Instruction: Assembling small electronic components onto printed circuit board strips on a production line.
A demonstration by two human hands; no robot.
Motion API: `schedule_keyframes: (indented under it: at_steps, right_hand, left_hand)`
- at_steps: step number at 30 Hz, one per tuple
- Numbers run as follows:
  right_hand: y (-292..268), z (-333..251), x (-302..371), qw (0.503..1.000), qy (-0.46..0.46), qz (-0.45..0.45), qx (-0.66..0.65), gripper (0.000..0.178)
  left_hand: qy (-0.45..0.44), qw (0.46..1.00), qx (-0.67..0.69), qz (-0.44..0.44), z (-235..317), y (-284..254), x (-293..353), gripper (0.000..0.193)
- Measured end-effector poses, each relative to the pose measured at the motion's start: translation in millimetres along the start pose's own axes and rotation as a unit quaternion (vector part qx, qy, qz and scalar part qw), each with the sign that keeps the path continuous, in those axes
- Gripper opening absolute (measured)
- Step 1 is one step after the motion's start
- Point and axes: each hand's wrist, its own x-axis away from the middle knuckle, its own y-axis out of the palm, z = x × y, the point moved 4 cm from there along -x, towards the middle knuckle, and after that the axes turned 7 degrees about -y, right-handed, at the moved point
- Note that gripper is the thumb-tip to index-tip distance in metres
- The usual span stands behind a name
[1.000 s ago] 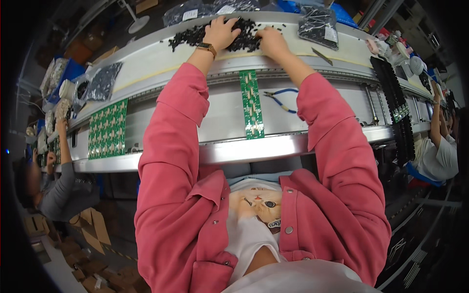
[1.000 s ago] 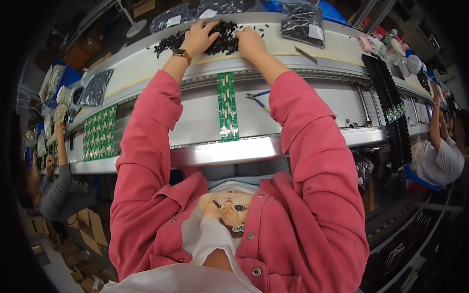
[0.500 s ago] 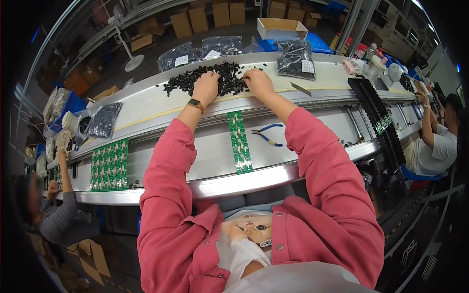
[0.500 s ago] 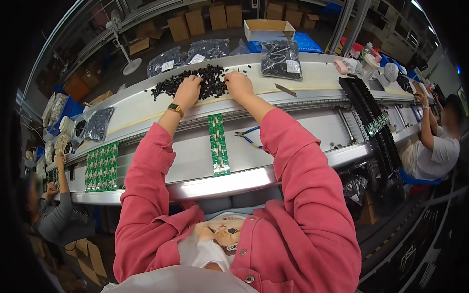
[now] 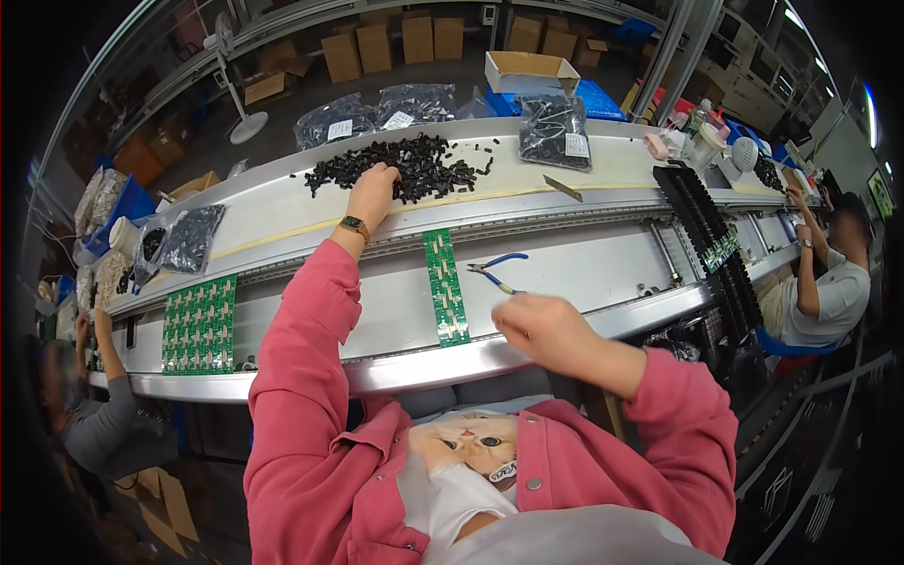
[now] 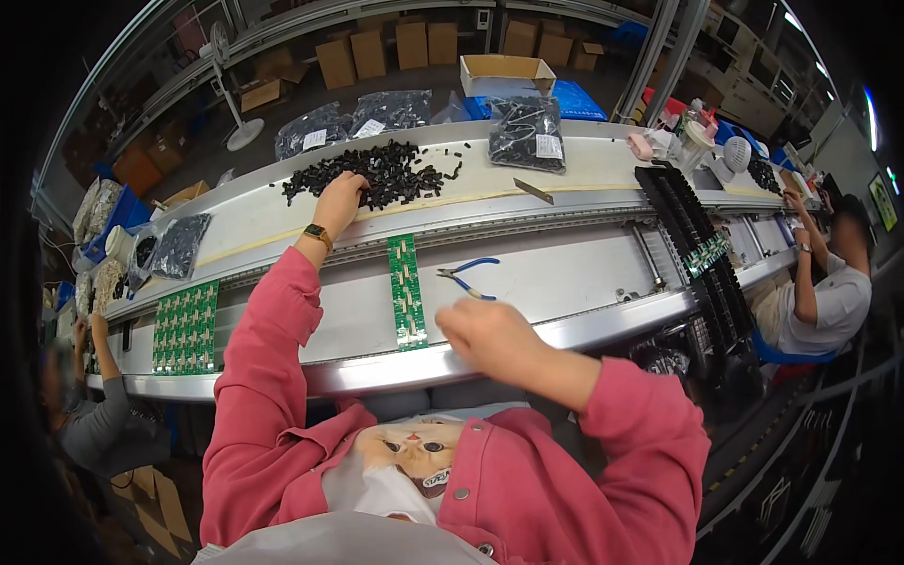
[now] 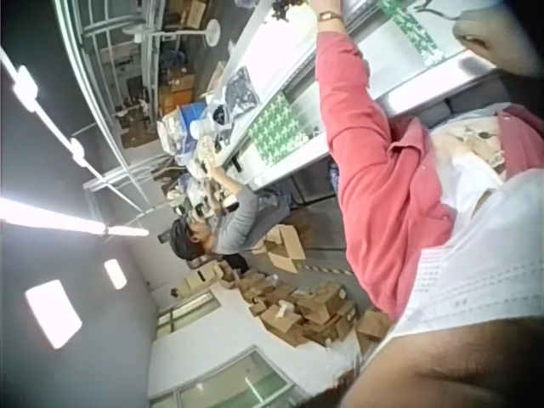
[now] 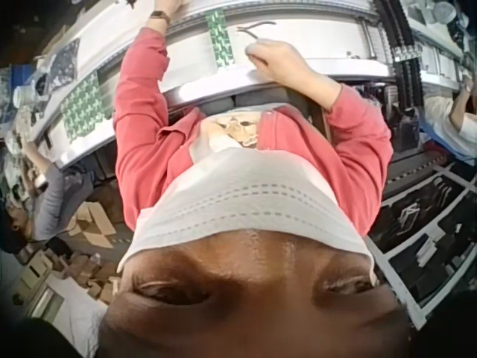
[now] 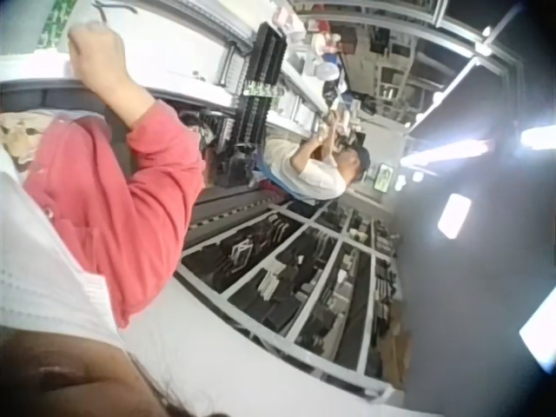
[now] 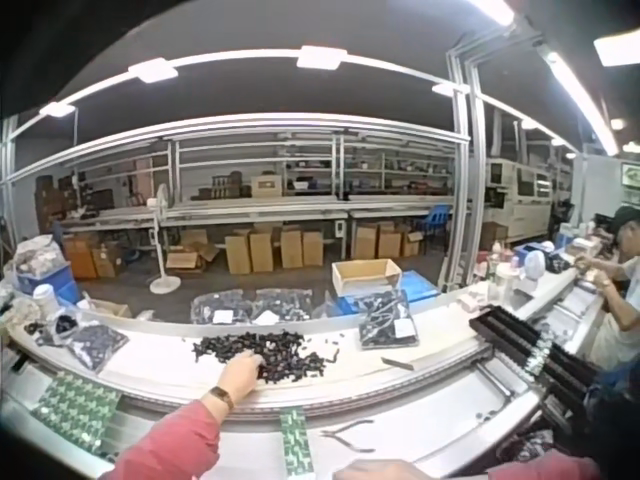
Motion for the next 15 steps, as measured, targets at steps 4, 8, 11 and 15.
schedule_keyframes:
  at_steps: [4,8,11,15]
  right_hand:
    - [-34,-35,30,0.992,0.038,-0.123,0.006,0.005]
    - [-50,-48,52,0.986,0.125,-0.044,-0.102,0.014]
    - [-40,-36,51,0.972,0.18,0.029,-0.152,0.018]
    - [6,12,38,0.925,0.212,0.182,-0.258,0.022]
  left_hand:
    - [0.006,1.0,-0.013,0.022,2,-15,8,0.015]
    - [-0.038,0.997,0.056,0.046,5,-37,27,0.014]
    - [-0.01,0.99,0.123,0.061,18,-65,38,0.012]
    - [-0.011,0.978,0.206,0.012,69,-96,68,0.01]
